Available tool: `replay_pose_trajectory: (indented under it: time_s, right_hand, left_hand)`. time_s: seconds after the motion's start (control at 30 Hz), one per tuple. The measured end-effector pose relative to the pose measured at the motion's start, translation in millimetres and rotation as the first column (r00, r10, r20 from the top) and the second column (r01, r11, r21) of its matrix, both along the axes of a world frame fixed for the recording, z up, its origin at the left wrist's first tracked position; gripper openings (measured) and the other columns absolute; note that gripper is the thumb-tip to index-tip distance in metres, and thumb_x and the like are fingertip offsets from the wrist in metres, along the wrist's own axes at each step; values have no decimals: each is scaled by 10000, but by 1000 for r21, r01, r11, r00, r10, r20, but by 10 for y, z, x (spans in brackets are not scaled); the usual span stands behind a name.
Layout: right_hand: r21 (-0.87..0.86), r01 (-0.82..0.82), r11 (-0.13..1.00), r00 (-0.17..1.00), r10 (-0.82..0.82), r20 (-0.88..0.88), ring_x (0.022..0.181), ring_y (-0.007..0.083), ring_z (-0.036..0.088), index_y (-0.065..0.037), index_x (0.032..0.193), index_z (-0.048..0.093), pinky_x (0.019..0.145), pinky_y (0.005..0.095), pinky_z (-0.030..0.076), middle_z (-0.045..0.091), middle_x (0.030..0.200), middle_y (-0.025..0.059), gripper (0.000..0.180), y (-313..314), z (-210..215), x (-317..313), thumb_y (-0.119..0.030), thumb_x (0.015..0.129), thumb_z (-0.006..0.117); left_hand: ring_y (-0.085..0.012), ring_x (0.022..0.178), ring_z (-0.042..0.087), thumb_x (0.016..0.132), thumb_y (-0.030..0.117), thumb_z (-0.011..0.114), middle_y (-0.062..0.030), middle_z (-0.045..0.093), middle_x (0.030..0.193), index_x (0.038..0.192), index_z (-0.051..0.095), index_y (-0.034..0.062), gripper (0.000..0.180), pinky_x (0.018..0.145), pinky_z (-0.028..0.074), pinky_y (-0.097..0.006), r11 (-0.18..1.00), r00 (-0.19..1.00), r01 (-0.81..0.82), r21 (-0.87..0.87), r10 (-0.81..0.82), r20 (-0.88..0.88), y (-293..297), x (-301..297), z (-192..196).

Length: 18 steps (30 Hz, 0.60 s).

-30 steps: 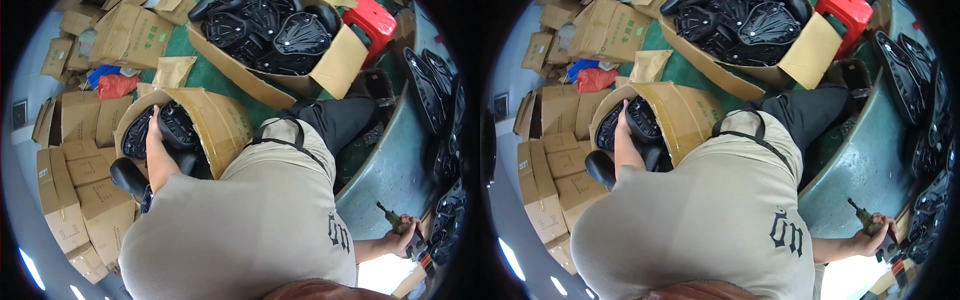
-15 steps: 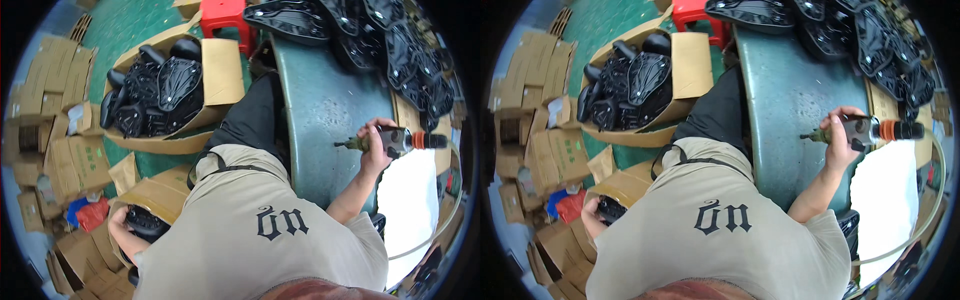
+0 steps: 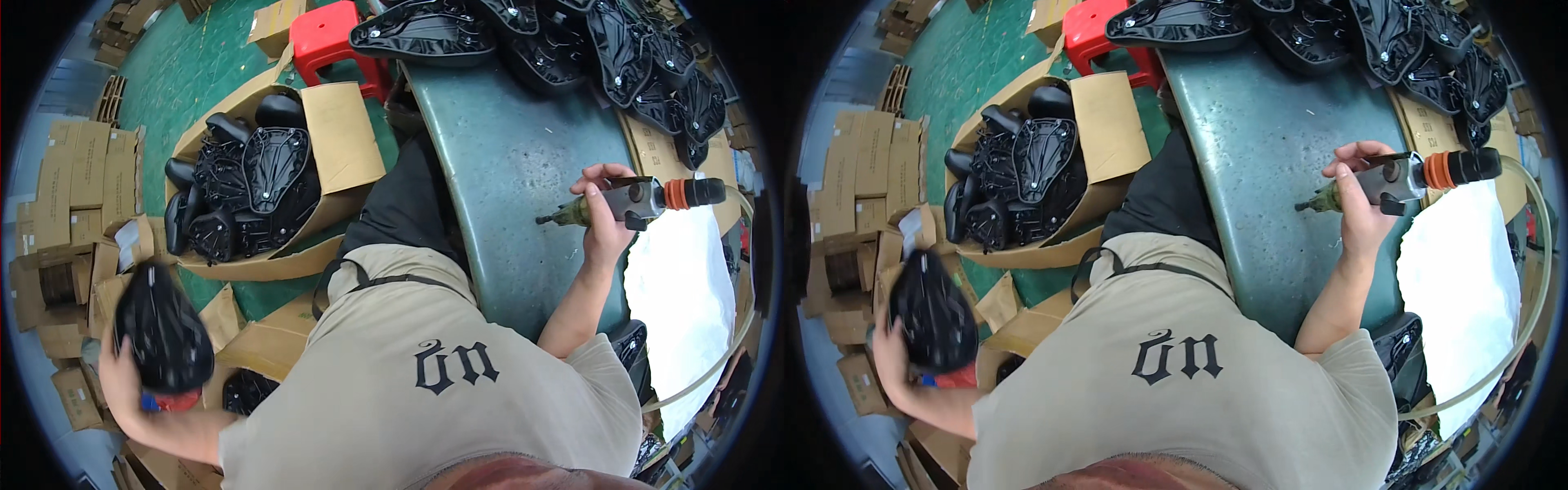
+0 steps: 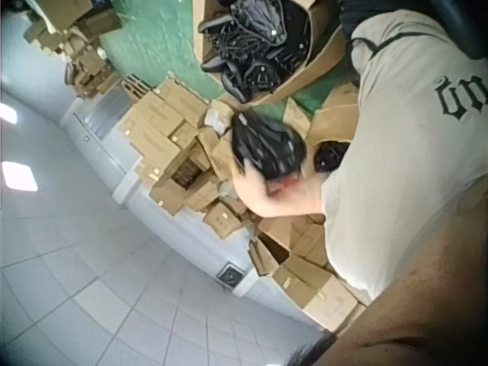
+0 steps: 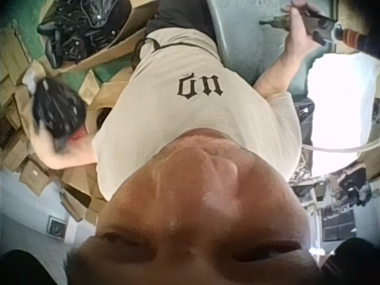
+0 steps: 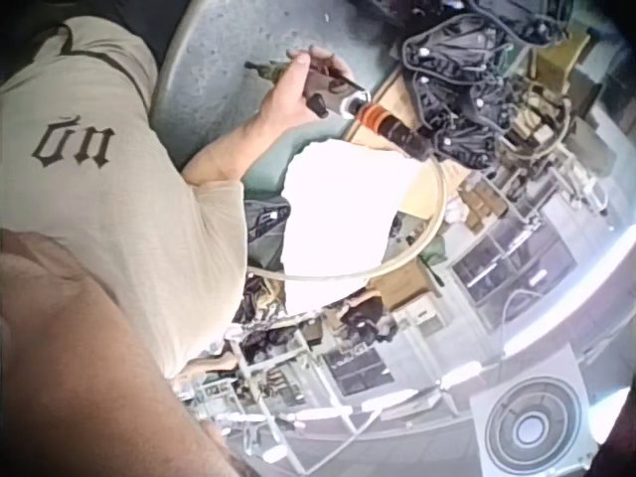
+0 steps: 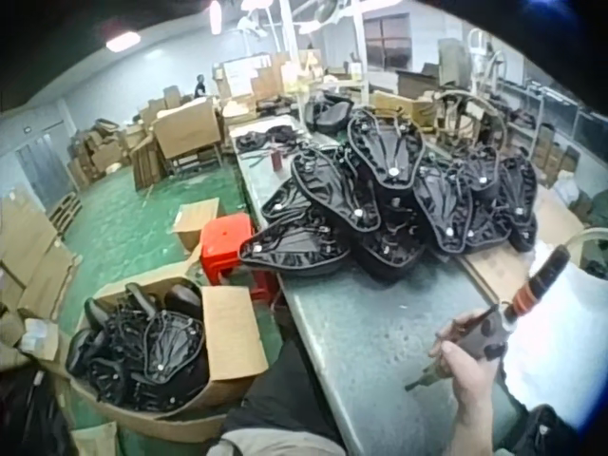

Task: Assemble bicycle seat components using a pneumatic screwdriver in a factory setting.

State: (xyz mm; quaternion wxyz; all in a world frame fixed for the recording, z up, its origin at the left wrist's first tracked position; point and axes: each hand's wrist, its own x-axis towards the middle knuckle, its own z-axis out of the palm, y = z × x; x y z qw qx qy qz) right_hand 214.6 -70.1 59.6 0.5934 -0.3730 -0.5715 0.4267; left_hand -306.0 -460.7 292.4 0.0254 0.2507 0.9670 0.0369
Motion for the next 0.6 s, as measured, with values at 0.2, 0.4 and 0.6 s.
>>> replay_pose_trajectory:
  time_s: [0.2, 0.4, 0.6]
  right_hand:
    - [4, 159, 987, 983, -158, -89, 777, 209, 672, 29, 1213, 550, 712, 326, 557, 651, 1048, 159, 368, -227, -77, 63, 45, 859, 652]
    - [147, 255, 956, 944, -214, -250, 668, 194, 629, 53, 1273, 517, 621, 337, 529, 620, 986, 169, 360, -729, 398, 317, 13, 931, 621]
    - [238, 353, 905, 933, -323, -156, 669, 209, 587, 3, 1171, 537, 706, 415, 509, 592, 991, 190, 225, -809, 726, 463, -73, 959, 544]
  left_hand:
    - [-186, 1361, 521, 1022, 115, 627, -140, 583, 1482, 1474, 527, -34, 486, 1152, 360, -311, 666, 742, 452, 593, -650, 163, 2208, 529, -1116]
    - [-244, 1376, 525, 1055, 120, 560, -176, 554, 1492, 1569, 363, -4, 564, 1152, 368, -326, 513, -19, 349, 784, -833, 553, 3051, 2121, -2550]
    - [-362, 1365, 539, 1083, 241, 513, -275, 546, 1445, 1534, 335, -6, 545, 1119, 414, -389, 343, -251, 706, 620, -698, 671, 3081, 2550, -2780]
